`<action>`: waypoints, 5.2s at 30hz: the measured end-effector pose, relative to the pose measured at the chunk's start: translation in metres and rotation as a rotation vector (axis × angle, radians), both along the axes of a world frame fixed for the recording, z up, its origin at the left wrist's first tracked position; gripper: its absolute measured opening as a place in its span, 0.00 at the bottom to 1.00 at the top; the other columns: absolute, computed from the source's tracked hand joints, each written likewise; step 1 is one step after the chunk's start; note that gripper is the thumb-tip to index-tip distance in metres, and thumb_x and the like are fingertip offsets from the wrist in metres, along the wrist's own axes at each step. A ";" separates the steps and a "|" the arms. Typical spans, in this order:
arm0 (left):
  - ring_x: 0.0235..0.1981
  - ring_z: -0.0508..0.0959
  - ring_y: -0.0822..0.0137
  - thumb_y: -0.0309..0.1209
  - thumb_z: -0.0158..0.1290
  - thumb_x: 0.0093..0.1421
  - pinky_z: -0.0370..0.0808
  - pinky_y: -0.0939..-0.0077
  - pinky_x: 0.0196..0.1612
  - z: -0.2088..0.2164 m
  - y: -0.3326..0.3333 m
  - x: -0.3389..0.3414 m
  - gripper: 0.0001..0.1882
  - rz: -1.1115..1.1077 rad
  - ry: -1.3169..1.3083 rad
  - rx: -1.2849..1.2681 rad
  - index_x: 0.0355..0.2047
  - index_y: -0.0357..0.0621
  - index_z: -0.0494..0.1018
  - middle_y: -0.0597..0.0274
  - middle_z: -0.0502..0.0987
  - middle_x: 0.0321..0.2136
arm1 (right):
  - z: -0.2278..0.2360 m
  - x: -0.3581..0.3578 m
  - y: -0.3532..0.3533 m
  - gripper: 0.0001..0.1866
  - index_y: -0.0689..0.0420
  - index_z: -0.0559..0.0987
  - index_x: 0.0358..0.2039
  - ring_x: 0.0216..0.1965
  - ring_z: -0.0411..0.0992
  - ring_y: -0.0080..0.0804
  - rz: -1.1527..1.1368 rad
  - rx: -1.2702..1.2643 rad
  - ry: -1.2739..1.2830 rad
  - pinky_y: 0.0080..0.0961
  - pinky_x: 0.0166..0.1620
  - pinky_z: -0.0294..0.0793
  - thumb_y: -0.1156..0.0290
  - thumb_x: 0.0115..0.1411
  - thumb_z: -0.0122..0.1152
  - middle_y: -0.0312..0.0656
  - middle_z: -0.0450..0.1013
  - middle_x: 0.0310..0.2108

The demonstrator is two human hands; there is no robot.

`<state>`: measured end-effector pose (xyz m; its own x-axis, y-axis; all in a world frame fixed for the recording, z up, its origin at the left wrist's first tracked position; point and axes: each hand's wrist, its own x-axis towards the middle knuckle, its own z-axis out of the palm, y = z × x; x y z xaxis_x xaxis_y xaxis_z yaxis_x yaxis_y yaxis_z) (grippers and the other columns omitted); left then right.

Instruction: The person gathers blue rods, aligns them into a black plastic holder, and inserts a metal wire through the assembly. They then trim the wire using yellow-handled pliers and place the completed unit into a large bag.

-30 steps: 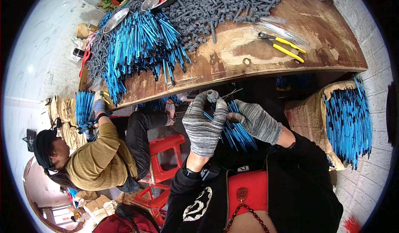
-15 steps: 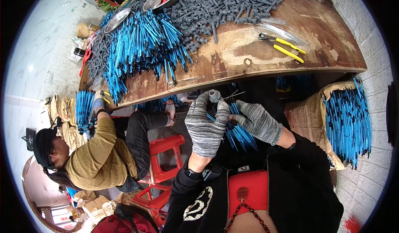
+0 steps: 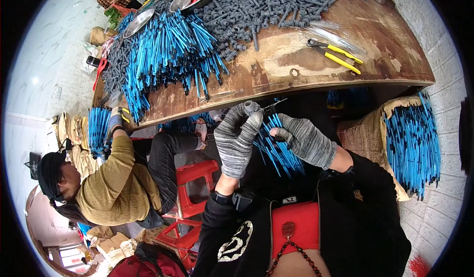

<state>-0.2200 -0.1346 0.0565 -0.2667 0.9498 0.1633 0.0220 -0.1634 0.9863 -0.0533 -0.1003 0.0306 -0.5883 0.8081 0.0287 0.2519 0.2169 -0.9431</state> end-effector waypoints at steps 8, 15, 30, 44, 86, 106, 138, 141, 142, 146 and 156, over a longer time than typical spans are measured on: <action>0.40 0.77 0.68 0.34 0.60 0.55 0.71 0.73 0.47 -0.014 0.014 -0.048 0.18 -0.461 -0.183 0.009 0.43 0.36 0.74 0.58 0.78 0.38 | -0.005 -0.002 0.002 0.18 0.64 0.72 0.39 0.25 0.73 0.43 0.145 0.022 0.150 0.31 0.28 0.70 0.59 0.61 0.54 0.51 0.70 0.22; 0.41 0.75 0.72 0.34 0.56 0.58 0.71 0.76 0.47 0.002 0.006 -0.023 0.18 -0.473 -0.118 -0.054 0.46 0.38 0.72 0.59 0.78 0.39 | -0.013 0.005 -0.003 0.17 0.61 0.74 0.41 0.32 0.76 0.30 0.123 -0.099 0.085 0.24 0.36 0.73 0.60 0.62 0.55 0.44 0.75 0.29; 0.37 0.76 0.72 0.32 0.58 0.57 0.72 0.77 0.44 -0.006 -0.017 0.006 0.15 -0.019 0.169 -0.040 0.42 0.37 0.71 0.62 0.77 0.34 | -0.009 0.000 -0.033 0.14 0.61 0.75 0.41 0.30 0.75 0.28 -0.180 -0.090 0.273 0.23 0.35 0.73 0.64 0.61 0.57 0.45 0.74 0.28; 0.48 0.74 0.63 0.37 0.54 0.60 0.68 0.69 0.53 -0.008 -0.015 -0.025 0.19 -0.484 -0.163 -0.034 0.47 0.39 0.69 0.57 0.75 0.43 | -0.014 -0.004 -0.033 0.13 0.60 0.77 0.36 0.26 0.74 0.35 -0.051 0.021 0.197 0.24 0.31 0.73 0.63 0.59 0.57 0.44 0.74 0.24; 0.45 0.76 0.58 0.24 0.53 0.56 0.69 0.65 0.52 -0.005 0.014 -0.023 0.06 -0.474 -0.145 -0.305 0.33 0.37 0.67 0.46 0.77 0.37 | -0.001 0.070 0.040 0.08 0.57 0.77 0.29 0.25 0.73 0.41 -0.206 0.875 -0.334 0.32 0.27 0.73 0.67 0.54 0.62 0.43 0.72 0.23; 0.49 0.74 0.63 0.26 0.55 0.58 0.70 0.68 0.54 0.015 -0.023 -0.031 0.13 -0.539 -0.094 -0.255 0.41 0.36 0.67 0.51 0.76 0.44 | -0.024 -0.010 -0.036 0.13 0.60 0.73 0.41 0.25 0.74 0.41 0.067 0.668 0.094 0.30 0.23 0.74 0.75 0.54 0.56 0.46 0.73 0.31; 0.47 0.75 0.61 0.25 0.53 0.58 0.70 0.69 0.51 0.007 -0.013 -0.024 0.08 -0.480 -0.087 -0.296 0.36 0.38 0.67 0.56 0.77 0.34 | 0.060 0.094 0.055 0.16 0.61 0.70 0.47 0.22 0.74 0.26 0.194 -0.618 0.255 0.19 0.30 0.76 0.64 0.64 0.50 0.41 0.74 0.25; 0.47 0.74 0.64 0.25 0.55 0.58 0.71 0.71 0.50 0.011 -0.024 -0.020 0.09 -0.504 -0.031 -0.272 0.37 0.38 0.68 0.57 0.77 0.35 | 0.077 0.060 0.008 0.15 0.61 0.69 0.43 0.21 0.75 0.26 0.425 -0.839 0.004 0.16 0.20 0.75 0.62 0.63 0.51 0.42 0.75 0.25; 0.47 0.74 0.65 0.25 0.56 0.57 0.71 0.72 0.50 0.015 -0.030 -0.018 0.10 -0.484 0.036 -0.267 0.37 0.38 0.68 0.58 0.76 0.35 | 0.079 0.056 0.001 0.15 0.61 0.69 0.43 0.21 0.75 0.26 0.421 -0.838 0.004 0.16 0.20 0.75 0.62 0.63 0.51 0.42 0.75 0.25; 0.40 0.73 0.74 0.25 0.58 0.55 0.71 0.79 0.44 0.013 -0.040 -0.017 0.11 -0.526 0.114 -0.176 0.37 0.40 0.69 0.63 0.76 0.34 | 0.085 0.051 -0.019 0.16 0.61 0.66 0.45 0.25 0.78 0.31 0.486 -0.961 0.040 0.18 0.22 0.77 0.64 0.63 0.51 0.45 0.76 0.29; 0.35 0.74 0.77 0.26 0.59 0.53 0.73 0.81 0.39 0.020 -0.050 -0.015 0.13 -0.558 0.372 -0.088 0.37 0.43 0.68 0.65 0.76 0.32 | 0.122 0.056 -0.003 0.16 0.61 0.67 0.48 0.36 0.78 0.45 0.594 -1.188 -0.126 0.33 0.36 0.80 0.68 0.63 0.51 0.54 0.75 0.37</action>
<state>-0.2354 -0.1846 0.0769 0.3262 0.9430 0.0655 0.2980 -0.1683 0.9396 0.0029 -0.1036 0.1524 -0.8044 -0.0735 -0.5896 0.5046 -0.6083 -0.6127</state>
